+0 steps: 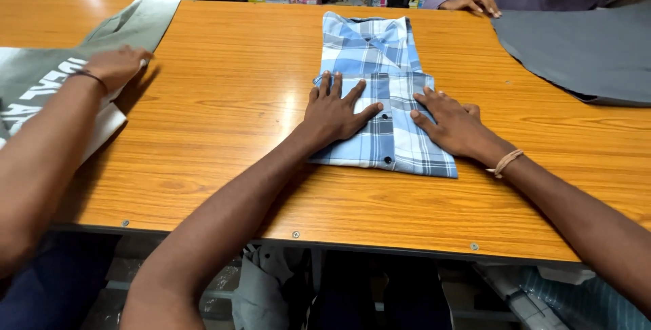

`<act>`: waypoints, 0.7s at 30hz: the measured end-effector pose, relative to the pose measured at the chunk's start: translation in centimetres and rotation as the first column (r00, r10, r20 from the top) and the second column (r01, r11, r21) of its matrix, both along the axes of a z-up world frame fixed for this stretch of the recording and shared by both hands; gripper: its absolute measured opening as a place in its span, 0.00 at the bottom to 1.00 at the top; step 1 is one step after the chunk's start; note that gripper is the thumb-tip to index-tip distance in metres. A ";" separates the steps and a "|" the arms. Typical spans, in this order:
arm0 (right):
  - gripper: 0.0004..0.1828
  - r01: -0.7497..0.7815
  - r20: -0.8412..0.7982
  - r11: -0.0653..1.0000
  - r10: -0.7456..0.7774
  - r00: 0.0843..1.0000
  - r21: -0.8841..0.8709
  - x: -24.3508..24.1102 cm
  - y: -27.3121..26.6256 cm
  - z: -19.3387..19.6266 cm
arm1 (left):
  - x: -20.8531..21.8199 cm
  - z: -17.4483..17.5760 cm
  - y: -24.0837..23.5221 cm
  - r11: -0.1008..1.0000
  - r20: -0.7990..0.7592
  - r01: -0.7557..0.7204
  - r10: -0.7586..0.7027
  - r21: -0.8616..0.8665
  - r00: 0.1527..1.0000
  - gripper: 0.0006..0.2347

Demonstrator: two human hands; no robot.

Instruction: Folding a blue and white checkered button-down shirt on a wooden table.

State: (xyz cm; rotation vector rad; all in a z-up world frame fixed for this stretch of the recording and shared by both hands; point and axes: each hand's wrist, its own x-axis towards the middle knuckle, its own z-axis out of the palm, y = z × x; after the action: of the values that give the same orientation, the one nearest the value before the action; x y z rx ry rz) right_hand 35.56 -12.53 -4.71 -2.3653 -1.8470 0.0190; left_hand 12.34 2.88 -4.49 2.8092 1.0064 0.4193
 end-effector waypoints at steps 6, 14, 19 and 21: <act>0.44 0.005 0.010 1.000 -0.005 1.000 -0.022 -0.6 -0.3 0.5 | 0.1 0.1 0.0 1.000 -0.012 -0.001 0.001 -0.009 1.000 0.40; 0.45 0.005 0.019 0.999 -0.004 1.000 -0.039 -0.6 -0.3 0.6 | -0.1 0.2 -0.1 1.000 -0.013 0.013 -0.013 0.002 1.000 0.40; 0.45 -0.005 0.005 0.999 0.005 1.000 -0.042 -1.1 -0.6 1.1 | -0.2 0.2 -0.1 1.000 -0.017 0.016 -0.016 -0.004 1.000 0.40; 0.45 0.005 0.005 0.999 -0.005 1.000 -0.049 -1.4 -0.8 1.3 | -0.2 0.2 -0.1 1.000 -0.020 0.017 -0.017 -0.008 1.000 0.40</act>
State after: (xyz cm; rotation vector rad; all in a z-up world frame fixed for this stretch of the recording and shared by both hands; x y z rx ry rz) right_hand 34.13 -13.30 -3.37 -2.4044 -1.8636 0.0587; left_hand 12.15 2.79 -4.30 2.8181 0.9851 0.3857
